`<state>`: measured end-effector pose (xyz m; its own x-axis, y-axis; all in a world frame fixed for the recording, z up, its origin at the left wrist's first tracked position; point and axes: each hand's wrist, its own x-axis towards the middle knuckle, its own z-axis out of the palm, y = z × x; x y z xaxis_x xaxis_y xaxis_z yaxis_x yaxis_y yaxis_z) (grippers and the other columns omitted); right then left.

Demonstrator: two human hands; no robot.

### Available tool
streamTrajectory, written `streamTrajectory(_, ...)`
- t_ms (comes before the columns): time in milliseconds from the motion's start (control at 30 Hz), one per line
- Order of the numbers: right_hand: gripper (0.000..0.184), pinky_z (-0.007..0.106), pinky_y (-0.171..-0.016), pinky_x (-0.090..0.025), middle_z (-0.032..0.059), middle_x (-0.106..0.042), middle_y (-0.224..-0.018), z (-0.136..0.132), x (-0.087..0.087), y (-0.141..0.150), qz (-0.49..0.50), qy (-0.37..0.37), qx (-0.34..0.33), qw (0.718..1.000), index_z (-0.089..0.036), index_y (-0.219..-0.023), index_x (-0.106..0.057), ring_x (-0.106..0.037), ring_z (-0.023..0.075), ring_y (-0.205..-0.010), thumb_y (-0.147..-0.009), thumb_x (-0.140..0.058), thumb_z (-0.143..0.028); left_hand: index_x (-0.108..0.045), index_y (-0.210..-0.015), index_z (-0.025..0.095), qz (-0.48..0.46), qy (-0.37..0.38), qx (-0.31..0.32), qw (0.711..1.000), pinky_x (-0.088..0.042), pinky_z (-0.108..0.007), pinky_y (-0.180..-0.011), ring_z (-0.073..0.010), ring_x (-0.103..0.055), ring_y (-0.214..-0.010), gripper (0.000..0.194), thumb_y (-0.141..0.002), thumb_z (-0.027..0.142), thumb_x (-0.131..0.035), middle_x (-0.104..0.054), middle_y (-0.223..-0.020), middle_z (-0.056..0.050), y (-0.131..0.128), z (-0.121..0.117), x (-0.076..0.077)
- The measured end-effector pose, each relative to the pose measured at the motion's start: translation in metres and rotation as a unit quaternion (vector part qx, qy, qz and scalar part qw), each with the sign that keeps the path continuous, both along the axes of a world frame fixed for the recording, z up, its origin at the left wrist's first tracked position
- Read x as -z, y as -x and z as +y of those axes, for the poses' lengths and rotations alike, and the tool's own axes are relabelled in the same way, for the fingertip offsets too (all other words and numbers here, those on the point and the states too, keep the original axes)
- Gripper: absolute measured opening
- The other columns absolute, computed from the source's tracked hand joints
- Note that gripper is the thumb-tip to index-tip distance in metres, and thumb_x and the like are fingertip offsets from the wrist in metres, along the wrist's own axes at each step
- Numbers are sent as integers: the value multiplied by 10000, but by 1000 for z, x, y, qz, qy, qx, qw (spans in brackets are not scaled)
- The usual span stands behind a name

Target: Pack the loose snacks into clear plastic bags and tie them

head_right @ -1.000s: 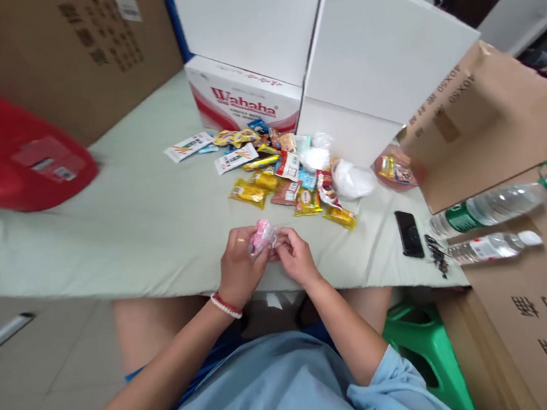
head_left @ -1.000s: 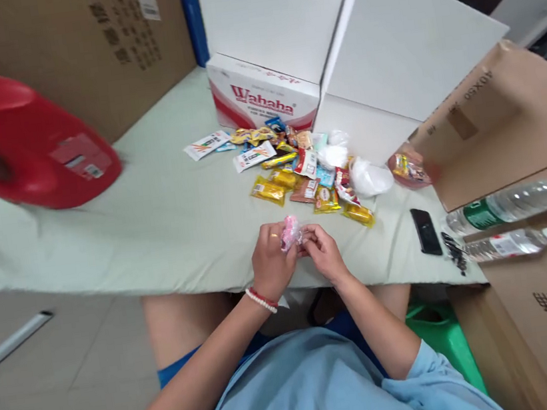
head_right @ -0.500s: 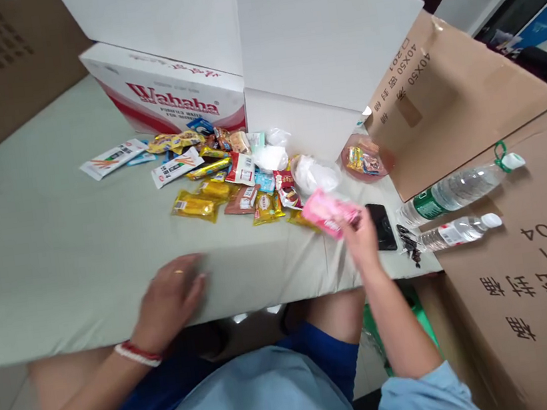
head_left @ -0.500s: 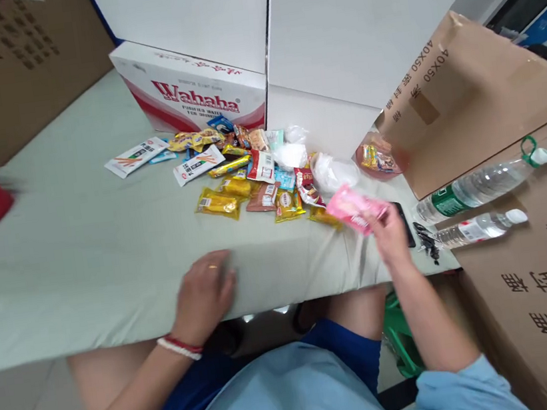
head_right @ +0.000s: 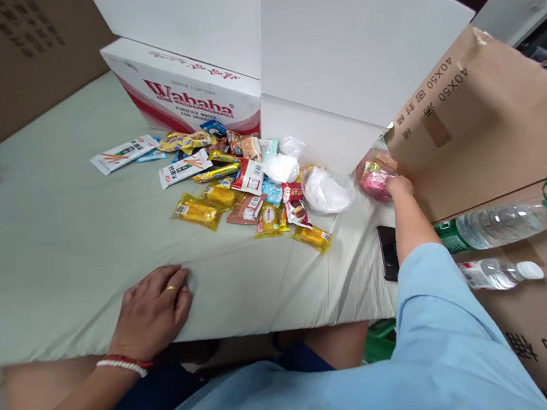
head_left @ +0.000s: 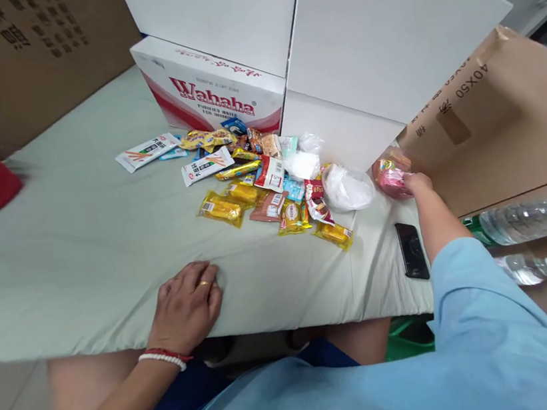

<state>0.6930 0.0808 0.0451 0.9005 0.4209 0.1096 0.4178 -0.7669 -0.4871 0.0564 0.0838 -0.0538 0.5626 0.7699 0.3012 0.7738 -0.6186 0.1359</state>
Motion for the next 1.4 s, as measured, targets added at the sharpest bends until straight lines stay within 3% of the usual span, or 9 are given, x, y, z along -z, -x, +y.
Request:
streamTrajectory(133, 219, 699, -1073, -295, 319, -663, -1146, -5, 2, 10, -68, 95, 45, 992, -82, -923, -749, -432, 434, -1332, -819, -721, -273, -672, -1159, 179, 1, -4, -1, 1000, -463, -468, -922, -338, -658, -1147, 287, -962, 250, -476, -701, -1246, -159, 0, 0, 1)
streamTrajectory(333, 370, 481, -907, -463, 239, -706, -1149, -2, -23, 59, -254, 103, -101, 956, -109, -1138, -753, -570, 364, -1121, -950, -489, -288, -680, -1166, 151, -4, -15, 6, 1000, -458, -471, -929, -341, -640, -1172, 292, -965, 234, -484, -700, -1240, -174, 0, -2, 2)
streamTrajectory(567, 408, 348, -818, -477, 103, -762, -942, 39, -54, 138, -155, -7, -266, 952, -173, -1038, -754, -650, 240, -867, -984, -485, -476, -678, -1171, 139, -22, -8, 2, 1000, -460, -475, -936, -337, -631, -1172, 291, -964, 212, -486, -700, -1230, -172, 0, -3, 3)
streamTrajectory(767, 274, 383, -879, -487, 99, -748, -944, 24, -60, 158, -50, 168, -307, 935, -189, -892, -753, -661, 261, -917, -747, -795, -417, -679, -1161, 145, -57, 23, -1, 998, -458, -479, -966, -339, -616, -1195, 284, -948, 191, -497, -695, -1237, -177, 1, -5, 4)
streamTrajectory(900, 173, 419, -852, -508, 71, -684, -802, 2, -73, 177, -29, -43, -199, 979, -199, -746, -661, -640, 257, -867, -768, -728, -357, -670, -1155, 136, -84, 16, 4, 996, -471, -496, -969, -351, -606, -1200, 278, -942, 186, -498, -688, -1229, -190, 3, -5, 8)
streamTrajectory(1000, 291, 347, -671, -532, 1, -604, -706, -26, -72, 219, 102, -213, -183, 954, -221, -792, -597, -579, 179, -671, -790, -706, -490, -657, -1134, 121, -147, -5, 4, 989, -494, -493, -963, -349, -606, -1160, 255, -948, 230, -521, -686, -1179, -206, 7, -2, 11)
streamTrajectory(1100, 446, 257, -539, -463, -40, -539, -646, -63, -48, 282, 320, -274, -221, 880, -218, -775, -589, -492, 124, -568, -659, -847, -564, -654, -1030, 166, -277, -1, -11, 961, -514, -434, -931, -288, -629, -1045, 173, -965, 250, -517, -701, -1041, -151, 10, -9, 5)
streamTrajectory(1200, 459, 236, -571, -441, -17, -592, -698, -98, -13, 347, 409, -273, -255, 832, -198, -775, -620, -514, 118, -616, -691, -868, -574, -634, -901, 200, -386, 110, -23, 916, -501, -334, -765, -197, -614, -798, 178, -990, 268, -496, -662, -815, -53, 7, -34, -12)
streamTrajectory(1400, 388, 242, -599, -391, -31, -564, -695, -137, 38, 423, 386, -243, -270, 848, -195, -831, -633, -468, 119, -628, -828, -784, -552, -599, -726, 176, -444, 494, 69, 745, -376, -248, -580, -104, -454, -587, 381, -968, 464, -537, -517, -612, 32, -17, -84, -47)
